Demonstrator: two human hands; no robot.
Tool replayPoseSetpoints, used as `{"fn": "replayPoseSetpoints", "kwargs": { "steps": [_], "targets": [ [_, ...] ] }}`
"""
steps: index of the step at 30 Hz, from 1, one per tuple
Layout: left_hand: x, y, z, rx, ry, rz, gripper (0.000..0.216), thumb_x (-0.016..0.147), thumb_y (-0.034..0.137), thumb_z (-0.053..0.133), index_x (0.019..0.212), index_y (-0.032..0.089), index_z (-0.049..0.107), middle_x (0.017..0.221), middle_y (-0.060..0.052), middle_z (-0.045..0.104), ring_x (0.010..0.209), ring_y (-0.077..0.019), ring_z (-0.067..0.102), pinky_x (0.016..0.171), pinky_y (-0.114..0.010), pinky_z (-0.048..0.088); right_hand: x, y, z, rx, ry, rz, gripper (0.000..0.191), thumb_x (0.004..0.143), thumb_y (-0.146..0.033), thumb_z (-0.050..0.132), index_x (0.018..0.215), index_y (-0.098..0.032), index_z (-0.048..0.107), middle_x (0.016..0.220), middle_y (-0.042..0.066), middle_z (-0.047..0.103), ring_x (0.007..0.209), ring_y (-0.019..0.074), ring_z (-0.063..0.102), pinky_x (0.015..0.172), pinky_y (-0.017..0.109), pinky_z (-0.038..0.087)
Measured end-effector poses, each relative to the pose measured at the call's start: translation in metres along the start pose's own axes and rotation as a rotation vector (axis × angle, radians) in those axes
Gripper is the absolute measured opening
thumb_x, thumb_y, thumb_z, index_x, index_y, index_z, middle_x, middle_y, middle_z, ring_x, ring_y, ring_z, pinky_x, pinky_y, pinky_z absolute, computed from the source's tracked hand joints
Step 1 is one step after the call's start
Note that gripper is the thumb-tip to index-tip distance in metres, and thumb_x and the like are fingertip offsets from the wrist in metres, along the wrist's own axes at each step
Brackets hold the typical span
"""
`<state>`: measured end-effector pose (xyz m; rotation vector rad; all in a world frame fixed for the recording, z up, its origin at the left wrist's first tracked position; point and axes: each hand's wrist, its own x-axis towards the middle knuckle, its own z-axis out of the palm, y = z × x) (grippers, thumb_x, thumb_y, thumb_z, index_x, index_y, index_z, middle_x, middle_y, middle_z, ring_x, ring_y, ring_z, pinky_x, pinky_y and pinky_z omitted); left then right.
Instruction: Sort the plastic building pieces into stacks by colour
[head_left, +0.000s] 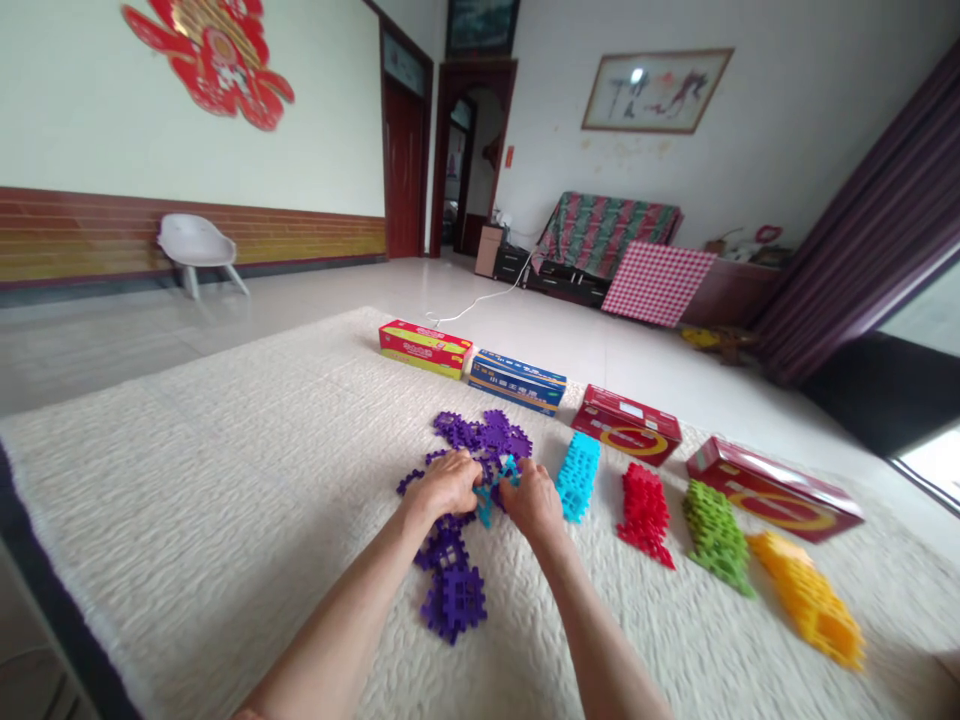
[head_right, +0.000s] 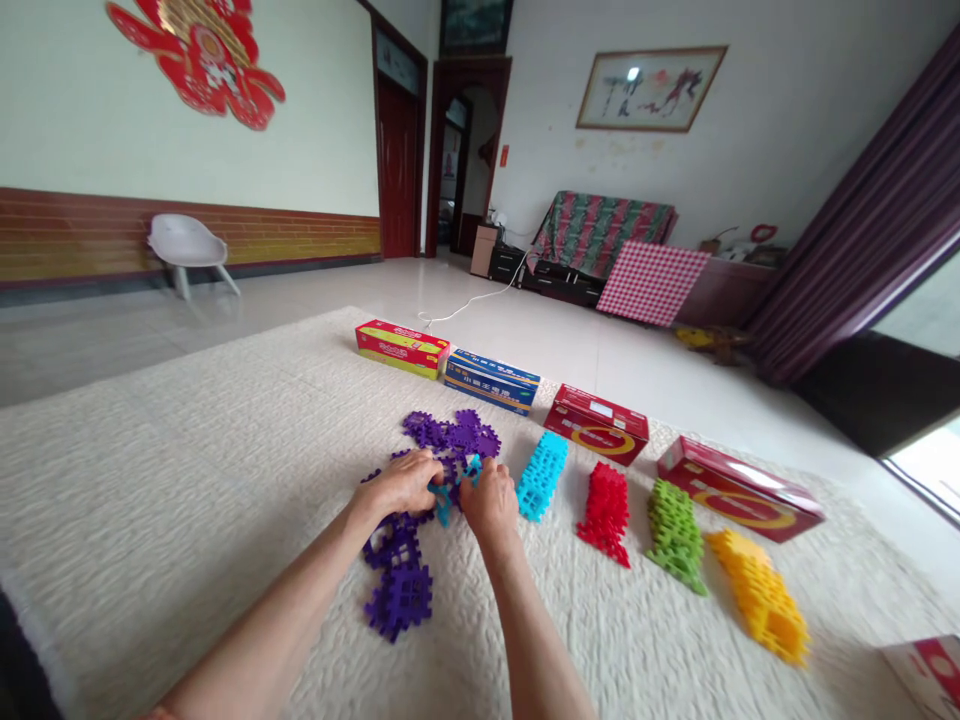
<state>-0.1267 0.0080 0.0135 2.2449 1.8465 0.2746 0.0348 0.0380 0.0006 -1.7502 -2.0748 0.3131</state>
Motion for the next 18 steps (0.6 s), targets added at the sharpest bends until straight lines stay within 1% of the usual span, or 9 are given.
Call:
{"fn": "replayPoseSetpoints", "kwargs": {
  "steps": [2,5,8,10,12,14,16,18],
  "targets": [
    [0.0,0.002,0.0,-0.006,0.004,-0.015,0.019,0.069,0.018,0.059,0.087,0.019,0.066,0.095,-0.009,0.065,0.099,-0.024,0.06,0.089,-0.032,0.046,0.009,-0.001,0.001,0.026,-0.016,0.033,0.041,0.074,-0.024,0.06,0.112,-0.01,0.063,0.098,0.018,0.068,0.092,0.0292,0.065,0.078,0.035,0.048],
    [0.0,0.003,-0.003,-0.033,-0.004,-0.034,0.018,0.069,0.018,0.06,0.085,0.019,0.067,0.093,-0.009,0.067,0.096,-0.0231,0.062,0.086,-0.031,0.047,0.018,0.001,0.002,0.086,-0.017,0.033,0.037,0.068,-0.022,0.063,0.103,-0.012,0.067,0.085,0.013,0.07,0.081,0.0268,0.067,0.069,0.032,0.047],
    [-0.003,0.001,-0.012,-0.084,-0.057,-0.045,0.014,0.067,0.018,0.062,0.08,0.02,0.069,0.085,-0.006,0.07,0.088,-0.0206,0.064,0.08,-0.027,0.046,0.022,0.006,-0.001,0.152,-0.007,-0.016,0.027,0.069,-0.026,0.062,0.093,-0.017,0.069,0.072,0.004,0.069,0.069,0.0203,0.065,0.064,0.027,0.046],
    [-0.005,-0.003,-0.021,-0.108,-0.059,-0.053,0.012,0.067,0.018,0.062,0.077,0.02,0.069,0.081,-0.005,0.07,0.082,-0.019,0.064,0.076,-0.026,0.045,0.02,0.013,-0.008,0.203,0.009,-0.056,0.026,0.072,-0.03,0.057,0.093,-0.019,0.068,0.07,0.001,0.068,0.066,0.0169,0.063,0.062,0.025,0.046],
    [-0.008,-0.006,-0.029,-0.122,-0.003,-0.073,0.01,0.069,0.019,0.061,0.075,0.019,0.069,0.076,-0.004,0.07,0.076,-0.0172,0.063,0.072,-0.025,0.043,0.016,0.026,-0.019,0.277,0.068,-0.098,0.031,0.076,-0.035,0.053,0.096,-0.017,0.067,0.071,0.001,0.067,0.064,0.0158,0.062,0.059,0.025,0.046],
    [-0.008,-0.004,-0.033,-0.146,0.077,-0.08,0.009,0.072,0.021,0.059,0.073,0.019,0.068,0.072,-0.003,0.068,0.071,-0.0158,0.061,0.068,-0.025,0.042,0.01,0.046,-0.031,0.378,0.177,-0.141,0.036,0.076,-0.041,0.053,0.096,-0.015,0.068,0.072,0.003,0.066,0.062,0.0165,0.061,0.056,0.026,0.046],
    [-0.006,0.005,-0.03,-0.187,0.114,-0.035,0.01,0.073,0.024,0.059,0.072,0.019,0.068,0.069,-0.003,0.067,0.067,-0.0154,0.059,0.065,-0.025,0.041,0.003,0.07,-0.042,0.404,0.253,-0.137,0.036,0.073,-0.043,0.056,0.094,-0.016,0.069,0.074,0.004,0.067,0.064,0.0178,0.062,0.057,0.028,0.048],
    [-0.004,0.019,-0.021,-0.215,0.096,0.053,0.01,0.072,0.025,0.06,0.071,0.019,0.068,0.068,-0.002,0.067,0.066,-0.0158,0.059,0.064,-0.025,0.04,-0.003,0.092,-0.05,0.414,0.286,-0.128,0.037,0.071,-0.042,0.059,0.097,-0.017,0.068,0.073,0.004,0.067,0.063,0.0176,0.062,0.058,0.029,0.049]
  ]
}}
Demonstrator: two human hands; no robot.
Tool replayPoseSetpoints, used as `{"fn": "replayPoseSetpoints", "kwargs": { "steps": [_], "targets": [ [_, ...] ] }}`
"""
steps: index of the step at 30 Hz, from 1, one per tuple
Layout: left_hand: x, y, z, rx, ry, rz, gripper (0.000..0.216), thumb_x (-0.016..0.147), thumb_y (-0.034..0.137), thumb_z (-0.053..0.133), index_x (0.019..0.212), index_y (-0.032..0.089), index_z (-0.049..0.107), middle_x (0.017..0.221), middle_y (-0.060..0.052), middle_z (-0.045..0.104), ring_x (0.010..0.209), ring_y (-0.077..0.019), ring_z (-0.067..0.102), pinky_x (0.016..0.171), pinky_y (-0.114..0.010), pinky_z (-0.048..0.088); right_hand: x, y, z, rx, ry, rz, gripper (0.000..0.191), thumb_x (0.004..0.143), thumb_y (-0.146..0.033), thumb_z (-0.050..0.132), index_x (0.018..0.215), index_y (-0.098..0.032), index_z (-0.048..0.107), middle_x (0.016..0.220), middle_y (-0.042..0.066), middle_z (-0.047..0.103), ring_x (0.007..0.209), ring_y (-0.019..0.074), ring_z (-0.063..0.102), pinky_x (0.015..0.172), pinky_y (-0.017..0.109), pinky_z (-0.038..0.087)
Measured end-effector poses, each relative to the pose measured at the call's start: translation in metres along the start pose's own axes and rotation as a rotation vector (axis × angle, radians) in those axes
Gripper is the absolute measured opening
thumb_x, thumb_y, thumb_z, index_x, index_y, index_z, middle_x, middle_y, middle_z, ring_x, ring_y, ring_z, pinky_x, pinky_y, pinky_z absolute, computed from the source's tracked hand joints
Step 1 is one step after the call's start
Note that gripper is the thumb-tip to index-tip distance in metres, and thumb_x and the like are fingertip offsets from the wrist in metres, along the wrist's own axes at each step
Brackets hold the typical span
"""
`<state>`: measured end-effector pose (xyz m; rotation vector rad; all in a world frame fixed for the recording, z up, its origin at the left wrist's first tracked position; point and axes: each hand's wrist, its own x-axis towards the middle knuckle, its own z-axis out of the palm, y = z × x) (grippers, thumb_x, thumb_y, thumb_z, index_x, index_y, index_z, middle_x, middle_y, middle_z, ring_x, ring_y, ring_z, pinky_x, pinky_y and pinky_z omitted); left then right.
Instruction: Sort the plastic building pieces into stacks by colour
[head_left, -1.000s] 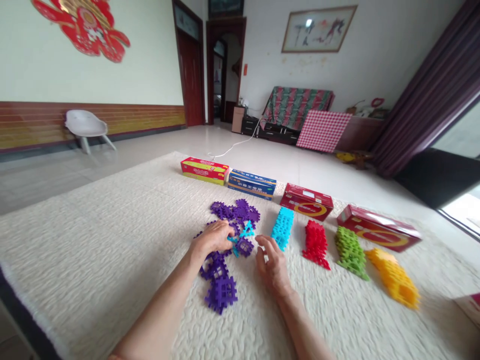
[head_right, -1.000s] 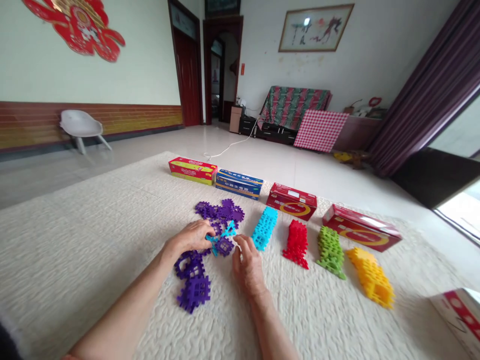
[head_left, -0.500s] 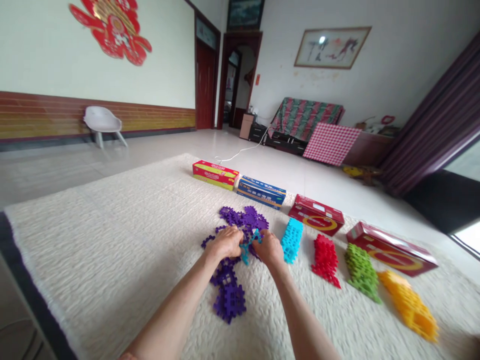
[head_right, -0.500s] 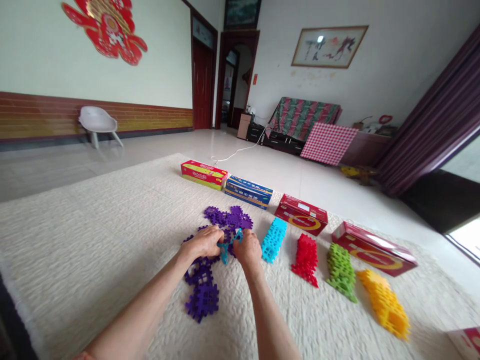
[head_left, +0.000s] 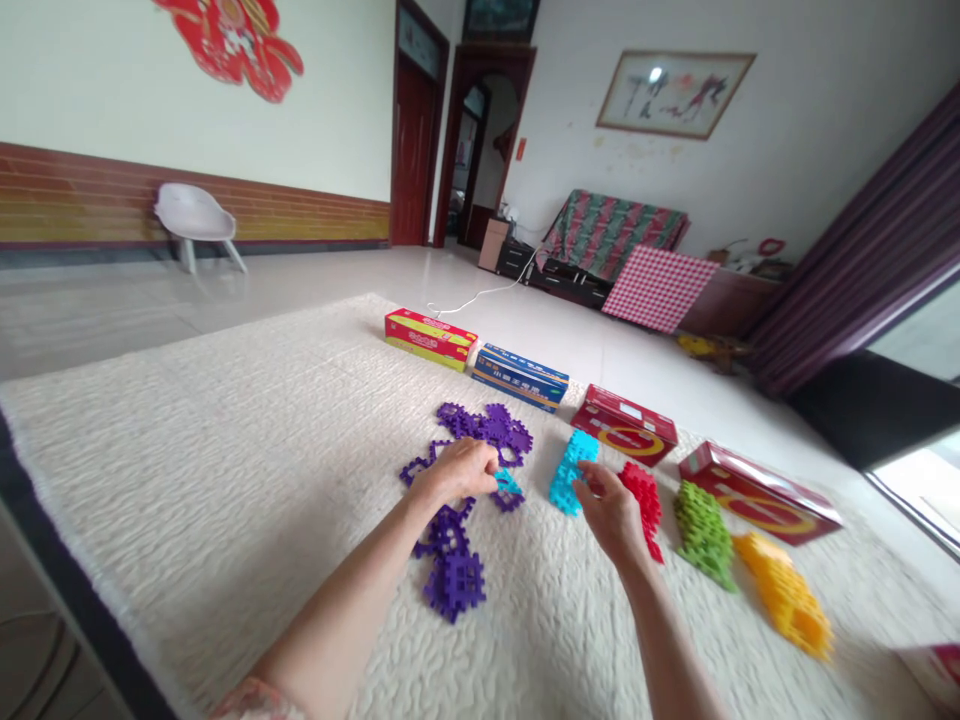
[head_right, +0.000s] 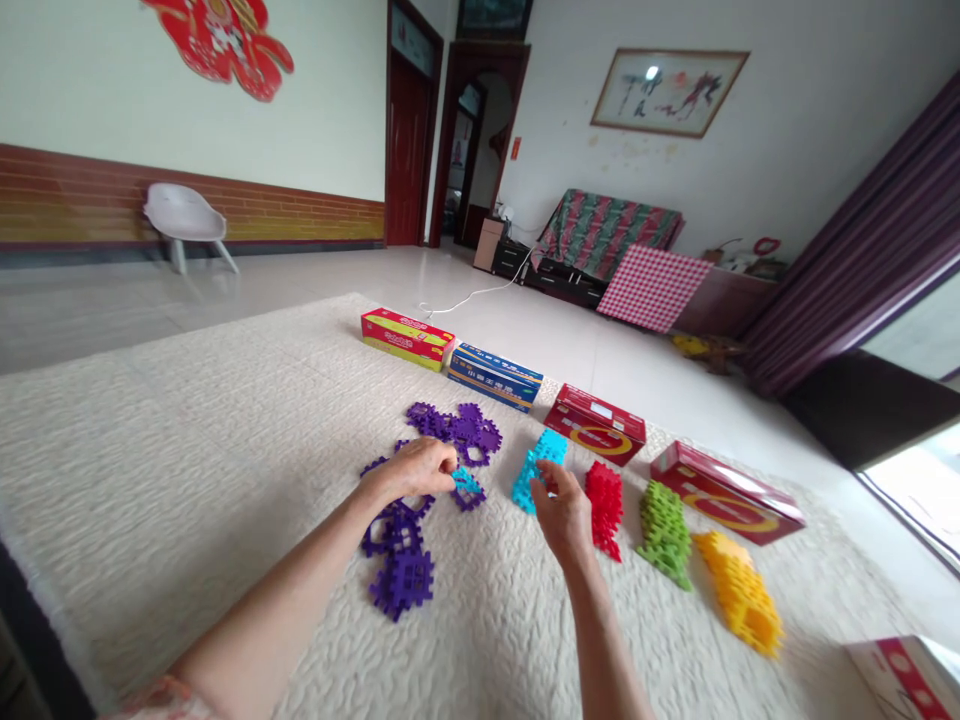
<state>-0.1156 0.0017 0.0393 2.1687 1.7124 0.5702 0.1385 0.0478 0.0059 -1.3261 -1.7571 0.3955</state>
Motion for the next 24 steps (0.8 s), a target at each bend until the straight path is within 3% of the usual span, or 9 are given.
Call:
{"fn": "replayPoseSetpoints", "kwargs": {
  "steps": [4,7,10,14,19,24],
  "targets": [
    [0.002,0.016,0.023,0.052,-0.09,0.059,0.007,0.071,0.021,0.06,0.071,0.02,0.067,0.069,-0.003,0.067,0.069,-0.0177,0.061,0.065,-0.026,0.041,-0.013,0.021,-0.013,0.066,0.013,0.002,0.035,0.073,-0.044,0.062,0.095,-0.017,0.067,0.073,0.005,0.07,0.062,0.0171,0.063,0.057,0.029,0.051],
    [0.003,0.012,0.026,0.128,0.006,-0.03,0.013,0.076,0.018,0.055,0.08,0.019,0.067,0.078,-0.007,0.07,0.076,-0.0192,0.063,0.068,-0.027,0.041,-0.022,0.022,-0.01,0.069,0.044,-0.04,0.029,0.078,-0.041,0.058,0.092,-0.017,0.067,0.078,0.006,0.071,0.063,0.0161,0.063,0.058,0.028,0.052],
    [0.006,0.003,0.021,0.126,0.121,-0.091,0.016,0.08,0.02,0.053,0.087,0.019,0.067,0.081,-0.007,0.07,0.078,-0.0195,0.063,0.069,-0.027,0.042,-0.028,0.016,-0.004,-0.001,0.026,-0.176,0.022,0.082,-0.034,0.055,0.091,-0.018,0.068,0.081,0.005,0.069,0.061,0.0135,0.06,0.056,0.026,0.05],
    [0.012,0.004,0.026,0.044,0.126,-0.055,0.012,0.077,0.023,0.057,0.083,0.019,0.067,0.074,-0.003,0.068,0.072,-0.0168,0.061,0.068,-0.025,0.04,-0.031,0.012,0.001,-0.061,-0.032,-0.315,0.018,0.086,-0.027,0.052,0.09,-0.019,0.068,0.083,0.005,0.066,0.069,0.0144,0.062,0.062,0.027,0.052],
    [0.013,0.019,0.039,-0.052,0.095,0.011,0.014,0.079,0.023,0.055,0.081,0.017,0.068,0.068,-0.002,0.066,0.065,-0.0145,0.057,0.062,-0.025,0.036,-0.032,0.018,0.004,-0.14,-0.063,-0.361,0.019,0.089,-0.024,0.05,0.096,-0.021,0.068,0.09,0.006,0.064,0.084,0.0177,0.063,0.075,0.032,0.053],
    [0.011,0.026,0.038,-0.096,0.102,0.029,0.013,0.079,0.021,0.056,0.079,0.016,0.067,0.068,-0.003,0.065,0.064,-0.0143,0.056,0.06,-0.025,0.035,-0.03,0.025,0.005,-0.262,0.082,-0.332,0.028,0.088,-0.026,0.051,0.113,-0.021,0.062,0.103,0.009,0.06,0.097,0.0229,0.058,0.083,0.04,0.051]
  ]
}}
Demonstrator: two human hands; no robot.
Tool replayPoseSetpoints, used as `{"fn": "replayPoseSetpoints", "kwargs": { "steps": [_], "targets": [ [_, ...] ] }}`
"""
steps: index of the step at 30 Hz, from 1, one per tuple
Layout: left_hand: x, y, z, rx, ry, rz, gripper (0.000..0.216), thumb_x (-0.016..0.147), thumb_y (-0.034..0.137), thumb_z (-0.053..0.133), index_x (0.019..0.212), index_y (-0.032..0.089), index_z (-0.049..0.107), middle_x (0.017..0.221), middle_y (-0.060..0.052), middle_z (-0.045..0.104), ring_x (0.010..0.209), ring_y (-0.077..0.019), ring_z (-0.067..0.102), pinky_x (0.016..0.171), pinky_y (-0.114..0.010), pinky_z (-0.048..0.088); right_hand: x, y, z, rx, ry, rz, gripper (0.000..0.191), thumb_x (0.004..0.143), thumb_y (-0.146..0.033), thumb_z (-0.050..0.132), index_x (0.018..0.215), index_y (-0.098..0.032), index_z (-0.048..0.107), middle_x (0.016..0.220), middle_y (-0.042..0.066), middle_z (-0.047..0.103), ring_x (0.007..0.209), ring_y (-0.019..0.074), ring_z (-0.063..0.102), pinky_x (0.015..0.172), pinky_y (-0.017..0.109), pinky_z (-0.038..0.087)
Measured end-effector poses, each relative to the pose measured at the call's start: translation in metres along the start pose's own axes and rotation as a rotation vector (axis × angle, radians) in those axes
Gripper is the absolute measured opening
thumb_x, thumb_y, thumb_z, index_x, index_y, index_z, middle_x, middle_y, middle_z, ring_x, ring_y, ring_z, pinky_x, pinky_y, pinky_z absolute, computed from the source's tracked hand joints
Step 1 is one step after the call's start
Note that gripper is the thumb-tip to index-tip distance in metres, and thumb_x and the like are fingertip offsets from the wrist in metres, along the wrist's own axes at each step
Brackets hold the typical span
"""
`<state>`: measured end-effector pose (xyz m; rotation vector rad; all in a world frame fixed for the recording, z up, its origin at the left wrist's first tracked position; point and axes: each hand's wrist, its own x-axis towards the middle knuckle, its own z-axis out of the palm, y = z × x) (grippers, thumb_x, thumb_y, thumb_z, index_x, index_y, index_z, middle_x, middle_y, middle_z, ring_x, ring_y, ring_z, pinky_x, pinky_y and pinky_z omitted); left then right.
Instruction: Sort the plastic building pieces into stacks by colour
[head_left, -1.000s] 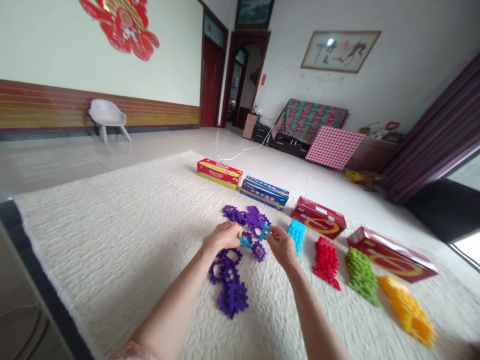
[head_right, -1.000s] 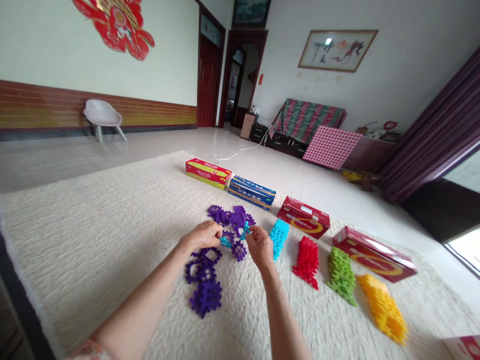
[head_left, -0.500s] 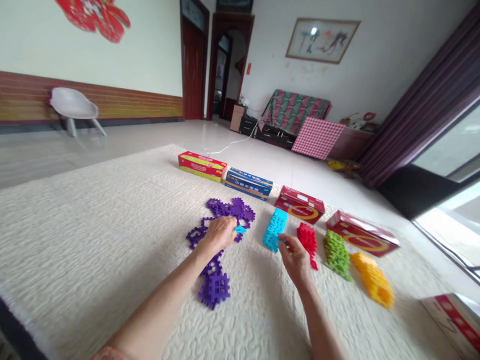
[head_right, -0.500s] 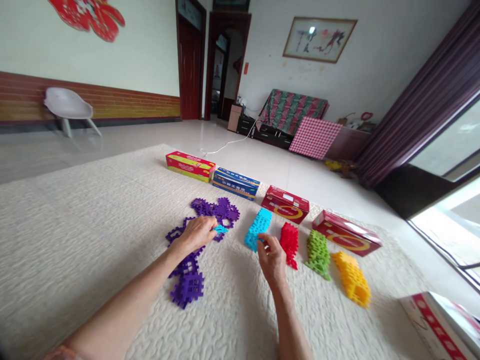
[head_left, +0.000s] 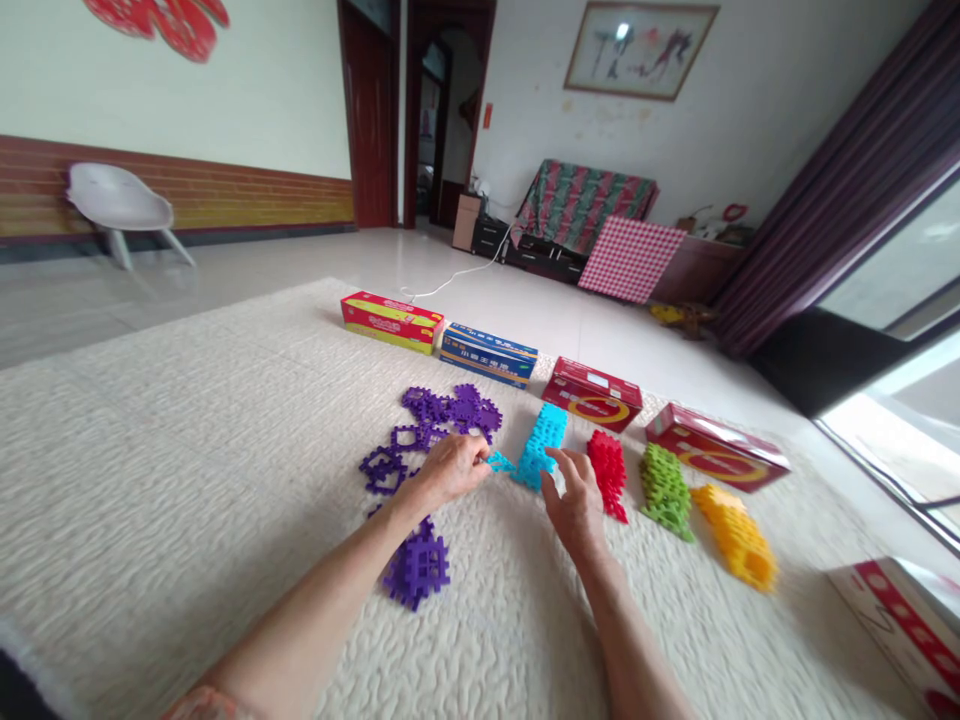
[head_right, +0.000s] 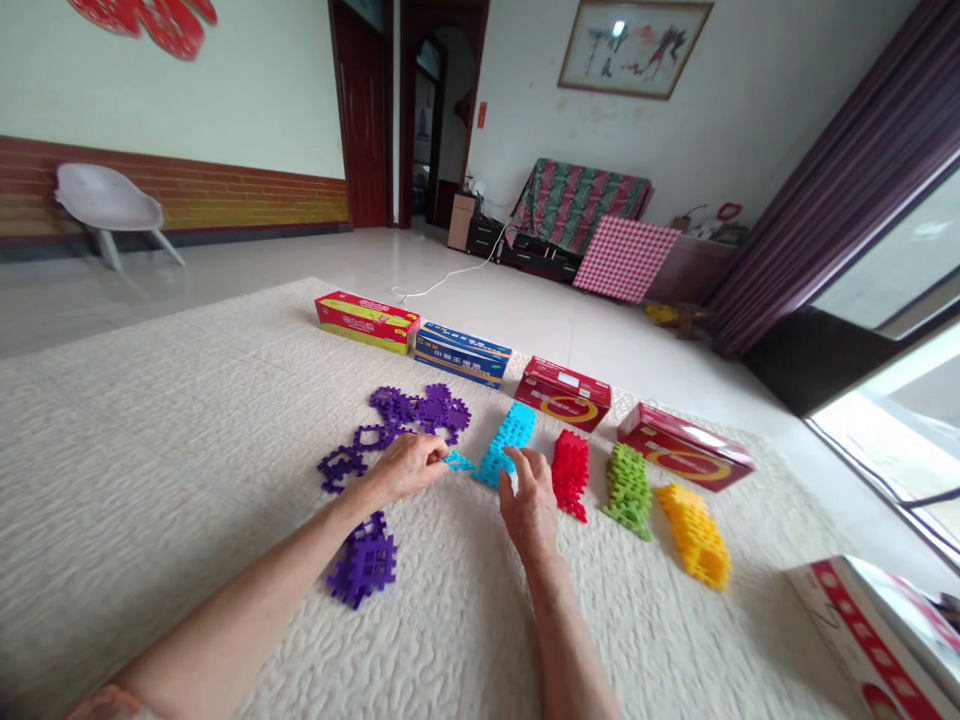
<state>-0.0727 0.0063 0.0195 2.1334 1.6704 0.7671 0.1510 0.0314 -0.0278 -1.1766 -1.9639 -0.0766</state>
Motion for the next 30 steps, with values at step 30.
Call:
{"fn": "replayPoseSetpoints", "kwargs": {
  "steps": [30],
  "targets": [
    [0.002,0.008,0.003,-0.861,-0.172,-0.341,0.038,0.077,0.047,0.061,0.087,0.012,0.069,0.077,-0.007,0.071,0.071,-0.0167,0.068,0.059,-0.023,0.047,-0.002,-0.057,0.001,0.184,0.014,-0.192,0.016,0.089,-0.016,0.052,0.101,-0.022,0.06,0.092,0.005,0.063,0.083,0.0158,0.063,0.073,0.029,0.052]
  ]
}}
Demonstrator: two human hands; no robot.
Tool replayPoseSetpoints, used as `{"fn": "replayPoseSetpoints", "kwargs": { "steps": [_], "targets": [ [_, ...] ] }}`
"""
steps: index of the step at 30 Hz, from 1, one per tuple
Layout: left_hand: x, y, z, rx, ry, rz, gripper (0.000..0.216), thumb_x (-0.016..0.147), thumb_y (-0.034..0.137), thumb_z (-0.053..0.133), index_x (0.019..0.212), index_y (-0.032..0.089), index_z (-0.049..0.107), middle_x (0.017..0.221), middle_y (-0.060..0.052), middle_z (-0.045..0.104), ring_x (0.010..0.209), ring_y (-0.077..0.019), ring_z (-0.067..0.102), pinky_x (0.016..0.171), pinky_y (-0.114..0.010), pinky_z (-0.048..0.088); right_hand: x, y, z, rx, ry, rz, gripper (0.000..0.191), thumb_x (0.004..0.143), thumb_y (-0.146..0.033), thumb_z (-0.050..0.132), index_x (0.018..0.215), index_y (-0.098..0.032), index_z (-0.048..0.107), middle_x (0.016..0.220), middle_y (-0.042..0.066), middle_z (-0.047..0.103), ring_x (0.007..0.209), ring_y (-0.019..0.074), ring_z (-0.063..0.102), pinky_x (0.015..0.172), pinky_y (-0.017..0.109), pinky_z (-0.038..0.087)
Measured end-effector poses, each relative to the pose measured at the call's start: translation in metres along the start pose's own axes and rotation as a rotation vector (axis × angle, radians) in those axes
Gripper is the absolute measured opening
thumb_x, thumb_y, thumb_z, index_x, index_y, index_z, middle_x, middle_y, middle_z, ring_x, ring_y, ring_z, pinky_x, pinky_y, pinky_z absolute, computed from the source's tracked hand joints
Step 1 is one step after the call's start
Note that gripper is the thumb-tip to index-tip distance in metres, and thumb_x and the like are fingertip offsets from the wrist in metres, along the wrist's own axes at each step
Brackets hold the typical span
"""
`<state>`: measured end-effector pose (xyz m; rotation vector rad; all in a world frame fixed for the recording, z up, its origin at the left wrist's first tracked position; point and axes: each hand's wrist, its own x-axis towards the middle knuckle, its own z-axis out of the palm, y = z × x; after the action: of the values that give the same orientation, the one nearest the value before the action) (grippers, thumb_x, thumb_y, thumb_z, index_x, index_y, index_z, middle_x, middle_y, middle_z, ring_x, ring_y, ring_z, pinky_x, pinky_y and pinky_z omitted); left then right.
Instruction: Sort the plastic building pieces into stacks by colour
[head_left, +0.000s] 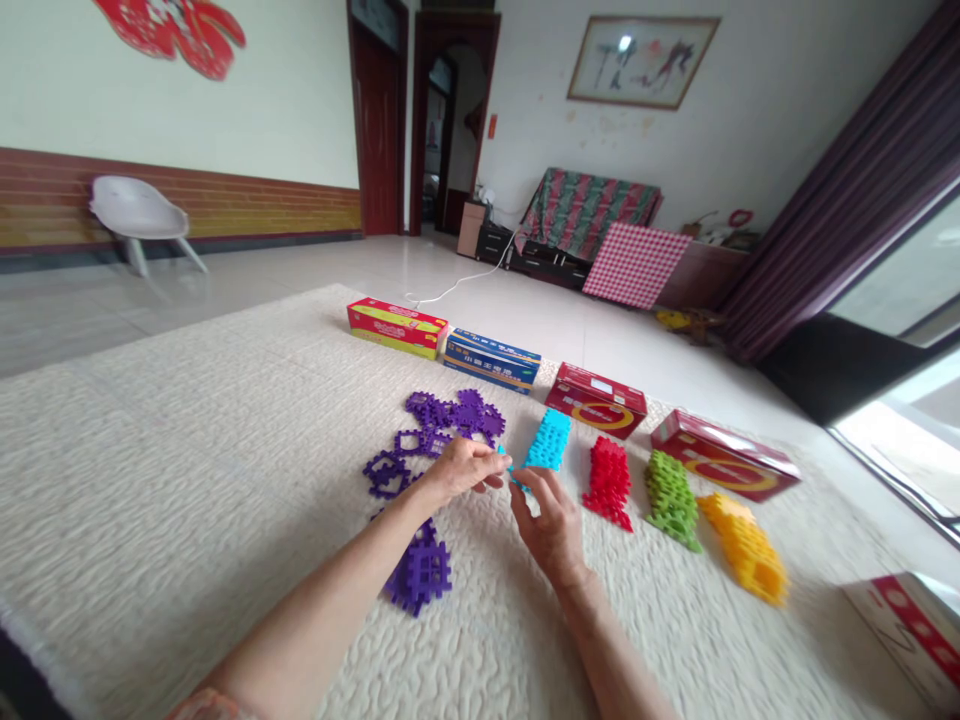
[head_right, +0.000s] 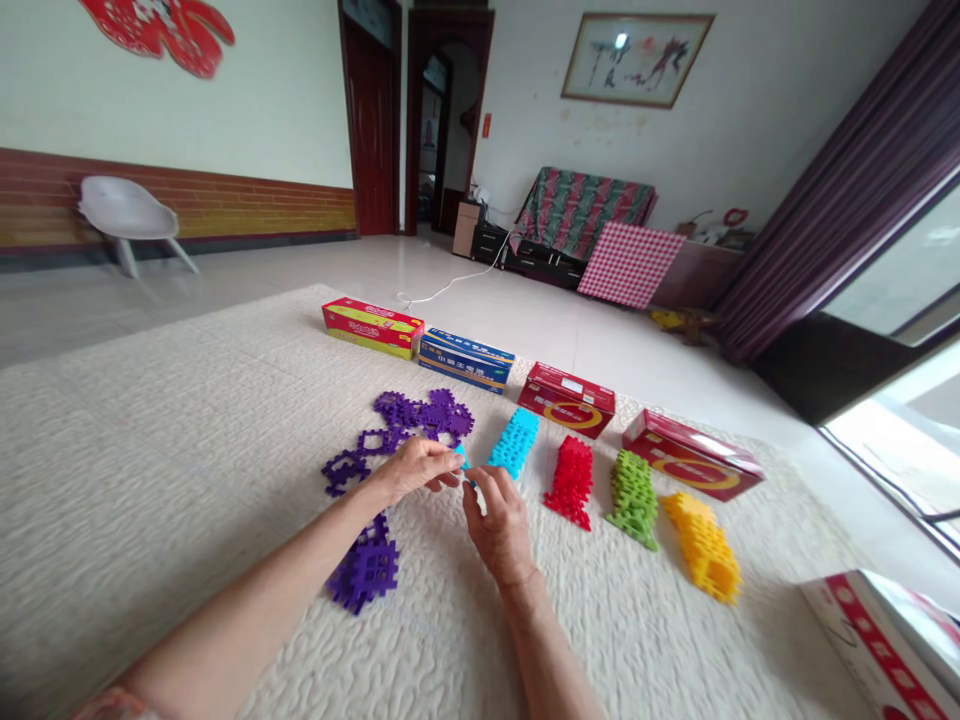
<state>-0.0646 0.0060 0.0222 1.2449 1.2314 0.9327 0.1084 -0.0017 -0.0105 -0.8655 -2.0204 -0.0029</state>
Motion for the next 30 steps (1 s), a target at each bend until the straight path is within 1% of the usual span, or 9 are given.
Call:
{"fn": "replayPoseSetpoints", "kwargs": {
  "steps": [4,9,11,13,16,19,22,26,30],
  "targets": [
    [0.003,-0.001,0.001,0.053,0.045,0.005,0.033,0.081,0.043,0.054,0.079,0.013,0.067,0.073,-0.005,0.069,0.063,-0.0134,0.062,0.056,-0.022,0.045,-0.001,-0.004,0.0,0.057,-0.078,0.0,0.022,0.088,-0.016,0.053,0.107,-0.023,0.057,0.099,0.006,0.061,0.09,0.0175,0.062,0.077,0.031,0.052],
    [0.009,-0.014,-0.004,0.597,0.118,0.265,0.026,0.082,0.027,0.049,0.063,0.014,0.061,0.056,-0.001,0.057,0.054,-0.0105,0.047,0.053,-0.023,0.033,0.0,0.005,-0.001,-0.032,-0.029,0.017,0.036,0.085,-0.009,0.048,0.118,-0.022,0.053,0.117,0.01,0.058,0.109,0.023,0.054,0.092,0.042,0.046],
    [0.01,-0.018,-0.005,0.761,0.126,0.359,0.024,0.081,0.022,0.047,0.062,0.015,0.059,0.054,0.0,0.053,0.053,-0.01,0.042,0.053,-0.024,0.029,0.0,0.011,-0.001,-0.078,-0.094,0.009,0.041,0.083,-0.008,0.048,0.121,-0.021,0.053,0.119,0.01,0.058,0.112,0.0245,0.052,0.094,0.044,0.044],
    [0.01,-0.021,-0.004,0.84,0.102,0.41,0.023,0.081,0.018,0.046,0.062,0.016,0.058,0.055,0.001,0.051,0.053,-0.0098,0.039,0.053,-0.025,0.026,-0.002,0.015,0.0,-0.1,-0.174,0.008,0.038,0.083,-0.009,0.049,0.118,-0.021,0.055,0.113,0.009,0.061,0.106,0.0237,0.054,0.09,0.041,0.045],
    [0.009,-0.021,-0.001,0.86,0.058,0.443,0.022,0.081,0.015,0.044,0.063,0.016,0.057,0.056,0.002,0.05,0.055,-0.0096,0.039,0.054,-0.026,0.024,-0.005,0.019,0.002,-0.122,-0.202,0.021,0.027,0.086,-0.013,0.051,0.111,-0.021,0.059,0.103,0.007,0.063,0.095,0.0215,0.057,0.083,0.037,0.046],
    [0.007,-0.02,0.002,0.824,0.046,0.469,0.023,0.082,0.015,0.044,0.064,0.015,0.058,0.057,0.002,0.052,0.055,-0.0097,0.042,0.054,-0.025,0.026,-0.006,0.02,0.002,-0.133,-0.194,0.029,0.025,0.088,-0.015,0.051,0.111,-0.021,0.059,0.102,0.007,0.063,0.094,0.021,0.058,0.081,0.035,0.045],
    [0.007,-0.019,0.003,0.767,0.049,0.503,0.023,0.083,0.016,0.045,0.072,0.017,0.064,0.063,0.0,0.061,0.059,-0.0107,0.05,0.056,-0.024,0.033,-0.009,0.023,0.0,-0.142,-0.184,0.051,0.022,0.09,-0.018,0.05,0.109,-0.021,0.06,0.1,0.006,0.063,0.092,0.0208,0.058,0.08,0.034,0.045],
    [0.012,-0.023,-0.001,0.658,0.137,0.551,0.026,0.085,0.016,0.046,0.093,0.02,0.07,0.086,-0.003,0.073,0.075,-0.0131,0.063,0.069,-0.023,0.045,-0.015,0.032,-0.005,-0.151,-0.117,0.122,0.02,0.09,-0.021,0.049,0.108,-0.02,0.06,0.1,0.007,0.064,0.092,0.0212,0.059,0.081,0.035,0.046],
    [0.018,-0.024,-0.011,0.63,0.233,0.556,0.026,0.082,0.013,0.048,0.093,0.017,0.071,0.092,-0.005,0.074,0.083,-0.0157,0.067,0.078,-0.026,0.048,-0.023,0.039,-0.011,-0.188,-0.084,0.196,0.021,0.087,-0.022,0.051,0.106,-0.02,0.061,0.097,0.007,0.065,0.09,0.0214,0.06,0.08,0.035,0.047]
  ]
}}
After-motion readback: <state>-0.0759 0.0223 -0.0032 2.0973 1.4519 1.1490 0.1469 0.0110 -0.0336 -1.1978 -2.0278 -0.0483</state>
